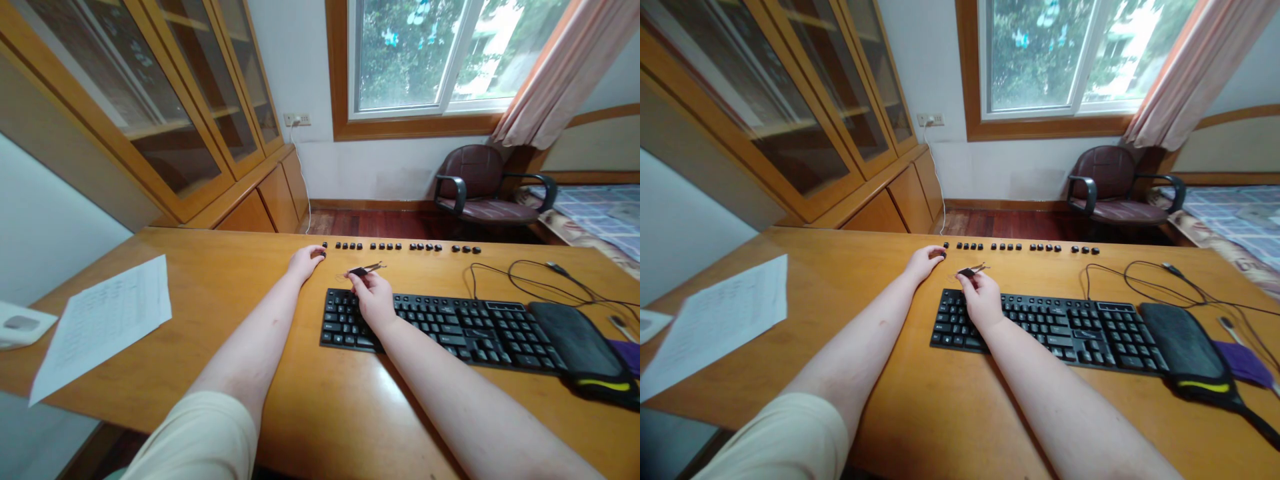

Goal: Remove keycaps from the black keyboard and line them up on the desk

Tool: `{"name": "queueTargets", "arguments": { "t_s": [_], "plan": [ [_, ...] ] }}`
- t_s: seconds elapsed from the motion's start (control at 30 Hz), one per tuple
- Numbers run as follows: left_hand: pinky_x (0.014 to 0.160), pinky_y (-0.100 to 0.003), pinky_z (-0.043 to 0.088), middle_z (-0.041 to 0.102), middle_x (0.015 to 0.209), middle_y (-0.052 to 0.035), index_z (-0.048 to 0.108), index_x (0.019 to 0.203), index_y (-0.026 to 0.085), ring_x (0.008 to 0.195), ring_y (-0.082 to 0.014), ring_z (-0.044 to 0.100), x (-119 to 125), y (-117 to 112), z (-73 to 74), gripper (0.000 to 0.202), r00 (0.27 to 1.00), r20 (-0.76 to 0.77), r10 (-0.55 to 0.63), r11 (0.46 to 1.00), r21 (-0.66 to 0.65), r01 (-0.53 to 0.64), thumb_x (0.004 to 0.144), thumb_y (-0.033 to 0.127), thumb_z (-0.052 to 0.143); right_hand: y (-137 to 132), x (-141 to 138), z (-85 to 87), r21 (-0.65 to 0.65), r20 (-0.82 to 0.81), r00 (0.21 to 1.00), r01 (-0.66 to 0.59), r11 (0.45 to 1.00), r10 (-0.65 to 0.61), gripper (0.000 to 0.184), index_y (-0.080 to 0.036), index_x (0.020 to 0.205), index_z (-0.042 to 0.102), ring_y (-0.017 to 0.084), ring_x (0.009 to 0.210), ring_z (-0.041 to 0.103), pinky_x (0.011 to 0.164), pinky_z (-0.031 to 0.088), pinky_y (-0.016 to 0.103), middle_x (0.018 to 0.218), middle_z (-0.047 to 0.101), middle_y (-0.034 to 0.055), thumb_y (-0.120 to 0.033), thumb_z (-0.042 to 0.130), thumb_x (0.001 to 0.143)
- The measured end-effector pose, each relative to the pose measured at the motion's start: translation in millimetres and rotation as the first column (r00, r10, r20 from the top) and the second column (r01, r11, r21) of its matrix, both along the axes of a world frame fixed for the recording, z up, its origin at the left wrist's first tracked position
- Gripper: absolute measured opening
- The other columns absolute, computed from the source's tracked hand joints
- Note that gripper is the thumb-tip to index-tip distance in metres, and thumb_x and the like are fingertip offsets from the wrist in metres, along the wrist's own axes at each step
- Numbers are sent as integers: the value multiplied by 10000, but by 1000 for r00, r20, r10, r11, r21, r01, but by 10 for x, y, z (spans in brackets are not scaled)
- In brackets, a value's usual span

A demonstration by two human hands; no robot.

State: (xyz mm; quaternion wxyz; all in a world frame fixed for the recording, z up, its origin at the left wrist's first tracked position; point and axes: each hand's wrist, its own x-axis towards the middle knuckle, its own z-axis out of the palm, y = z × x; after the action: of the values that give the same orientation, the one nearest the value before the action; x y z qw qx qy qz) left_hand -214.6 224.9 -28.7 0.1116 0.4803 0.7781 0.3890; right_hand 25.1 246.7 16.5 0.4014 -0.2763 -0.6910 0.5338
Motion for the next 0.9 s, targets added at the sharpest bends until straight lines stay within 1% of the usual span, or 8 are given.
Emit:
{"name": "queueTargets", "arguments": {
  "t_s": [0.2, 0.57, 0.73, 0.9],
  "plan": [
    [949, -312, 444, 680, 1082, -42, 654, 1065, 231, 1017, -188, 616, -22, 15, -23, 307, 999, -31, 19, 1000, -2, -19, 760, 256, 637, -3, -19, -16, -46, -29, 1000, -2, 999, 1, 334, -160, 879, 682, 156, 623, 600, 573, 481, 262, 772, 681, 63, -460, 567, 786],
    [959, -291, 438, 680, 1091, -38, 631, 1110, 231, 1047, -173, 609, -24, 20, -18, 354, 1000, -7, 13, 1000, -14, -13, 757, 244, 639, -6, -5, 17, -39, -18, 1000, 6, 999, -7, 345, -156, 880, 686, 145, 600, 589, 564, 490, 259, 799, 687, 67, -463, 561, 784],
    [949, -296, 449, 687, 1070, -49, 639, 1092, 215, 1020, -176, 623, 7, 11, 21, 337, 1000, 5, 31, 999, -19, -31, 754, 224, 636, -5, -7, 11, -28, -14, 1000, 18, 999, -19, 344, -154, 874, 688, 144, 595, 584, 568, 489, 260, 767, 680, 62, -462, 563, 784],
    [936, -301, 460, 691, 1059, -49, 648, 1071, 214, 1004, -181, 631, 47, -1, 86, 320, 999, 5, 52, 998, -26, -52, 752, 216, 638, -10, -2, 14, -27, -8, 1000, 18, 999, -18, 354, -156, 877, 689, 138, 575, 574, 569, 489, 267, 797, 689, 69, -472, 559, 785]
  ]
}}
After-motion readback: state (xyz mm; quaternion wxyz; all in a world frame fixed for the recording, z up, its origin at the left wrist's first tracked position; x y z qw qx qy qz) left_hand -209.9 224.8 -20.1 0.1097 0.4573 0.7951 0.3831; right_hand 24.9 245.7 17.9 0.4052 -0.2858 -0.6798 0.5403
